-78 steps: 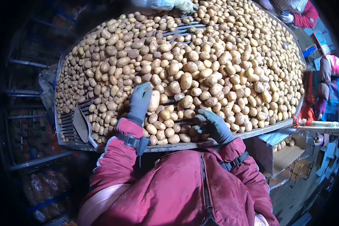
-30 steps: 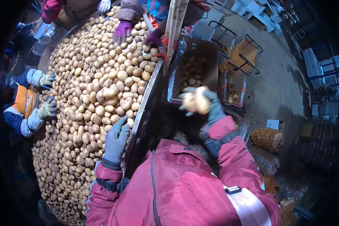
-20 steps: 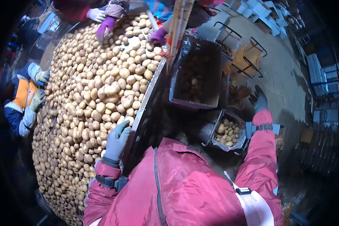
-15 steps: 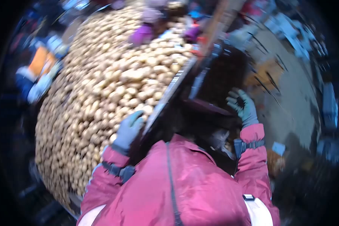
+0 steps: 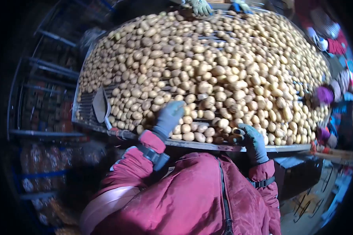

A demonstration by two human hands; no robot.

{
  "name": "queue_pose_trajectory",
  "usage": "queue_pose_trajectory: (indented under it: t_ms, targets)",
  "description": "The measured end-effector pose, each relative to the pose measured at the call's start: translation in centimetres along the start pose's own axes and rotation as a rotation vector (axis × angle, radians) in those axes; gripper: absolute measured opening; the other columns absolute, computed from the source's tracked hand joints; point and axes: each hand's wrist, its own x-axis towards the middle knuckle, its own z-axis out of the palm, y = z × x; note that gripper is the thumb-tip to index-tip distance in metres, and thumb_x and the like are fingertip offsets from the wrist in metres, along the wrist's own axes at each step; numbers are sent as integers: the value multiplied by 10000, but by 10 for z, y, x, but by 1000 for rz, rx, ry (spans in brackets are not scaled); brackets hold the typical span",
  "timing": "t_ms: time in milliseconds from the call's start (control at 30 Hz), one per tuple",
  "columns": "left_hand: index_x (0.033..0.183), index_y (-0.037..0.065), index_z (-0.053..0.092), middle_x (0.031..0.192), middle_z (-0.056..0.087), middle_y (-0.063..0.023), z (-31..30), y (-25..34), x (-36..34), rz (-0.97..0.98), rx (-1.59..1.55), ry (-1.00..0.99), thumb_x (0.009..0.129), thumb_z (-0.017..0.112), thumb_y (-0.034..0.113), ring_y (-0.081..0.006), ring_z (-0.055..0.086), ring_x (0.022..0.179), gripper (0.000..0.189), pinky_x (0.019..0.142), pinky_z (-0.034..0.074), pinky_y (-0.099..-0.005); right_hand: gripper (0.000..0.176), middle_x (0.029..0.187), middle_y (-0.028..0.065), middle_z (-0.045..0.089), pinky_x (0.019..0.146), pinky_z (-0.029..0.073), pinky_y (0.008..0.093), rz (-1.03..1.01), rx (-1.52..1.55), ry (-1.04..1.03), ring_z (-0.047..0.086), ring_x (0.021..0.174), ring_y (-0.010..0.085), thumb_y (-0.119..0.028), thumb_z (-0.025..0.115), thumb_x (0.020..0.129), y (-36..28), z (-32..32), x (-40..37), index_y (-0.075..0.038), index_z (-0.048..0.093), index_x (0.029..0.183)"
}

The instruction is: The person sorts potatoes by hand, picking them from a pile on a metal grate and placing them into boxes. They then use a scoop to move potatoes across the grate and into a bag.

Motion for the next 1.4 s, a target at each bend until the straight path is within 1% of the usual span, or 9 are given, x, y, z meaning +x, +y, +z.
queue_pose_trajectory:
  t_ms: [133, 267, 567, 700, 767, 867, 1133, 1333, 1400]
  targets:
    - [1269, 62, 636, 1262, 620, -195, -61, -108, -33, -531, 333, 356, 920, 687, 364, -386, 574, 1180, 465, 1030, 464, -466, 311, 1144, 78, 671, 754, 603, 292, -36, -289, -194, 702, 909, 155, -128, 567, 1011, 7, 51, 31, -7, 617, 1293]
    - [1236, 79, 641, 1235, 617, -178, -26, -142, -24, -298, 258, 299, 900, 664, 428, -391, 555, 1159, 486, 1001, 462, -482, 360, 1028, 65, 722, 696, 585, 294, 134, -228, -208, 705, 807, 161, -282, 587, 1000, 14, 94, 57, -50, 646, 1268]
    - [1354, 115, 602, 1352, 577, -174, -61, 28, 58, -295, 17, -63, 890, 702, 300, -369, 571, 1219, 509, 1060, 459, -431, 374, 1027, 102, 724, 735, 600, 338, 157, -273, -217, 728, 820, 223, -272, 572, 1001, 0, 164, 83, -12, 633, 1263]
    - [1291, 67, 591, 1236, 587, -205, -69, -140, 46, -270, -79, 452, 834, 761, 217, -369, 588, 1114, 511, 961, 499, -421, 359, 1022, 98, 722, 733, 598, 328, 165, -296, -188, 724, 825, 211, -260, 572, 1003, 9, 168, 83, -8, 640, 1250]
    - [1285, 108, 613, 1221, 587, -209, -65, -265, 23, -305, 564, 206, 840, 750, 334, -411, 584, 1111, 518, 951, 490, -499, 364, 1034, 96, 723, 724, 598, 324, 180, -271, -190, 723, 821, 205, -269, 581, 999, 18, 166, 89, -22, 640, 1259]
    - [1243, 110, 639, 1196, 606, -206, -97, -194, 27, -413, 610, 153, 839, 746, 353, -408, 602, 1083, 483, 938, 499, -497, 366, 1028, 80, 728, 706, 600, 318, 201, -318, -223, 723, 813, 200, -286, 571, 1006, 23, 178, 104, -35, 641, 1263]
    - [1182, 28, 670, 1073, 686, -138, -67, -125, 38, -326, -809, 148, 851, 756, 130, -288, 644, 1026, 358, 899, 523, -382, 562, 1317, 123, 596, 806, 587, 378, 420, -139, -329, 685, 1044, 259, -424, 528, 1036, 36, 245, 145, -121, 419, 1496]
    - [1321, 76, 586, 1264, 567, -220, -127, -180, 95, -441, 53, 174, 808, 781, 246, -388, 584, 1133, 575, 978, 492, -467, 262, 1010, 75, 674, 686, 576, 291, 25, -395, -414, 692, 855, 160, -242, 578, 1013, 67, 238, 154, -80, 604, 1218]
    - [1240, 72, 628, 1261, 567, -224, -120, -193, 105, -498, 62, 133, 791, 803, 281, -381, 585, 1125, 525, 949, 499, -472, 253, 990, 82, 672, 705, 572, 283, 384, -77, -233, 668, 818, 159, -243, 591, 1005, 41, 258, 138, -62, 618, 1180]
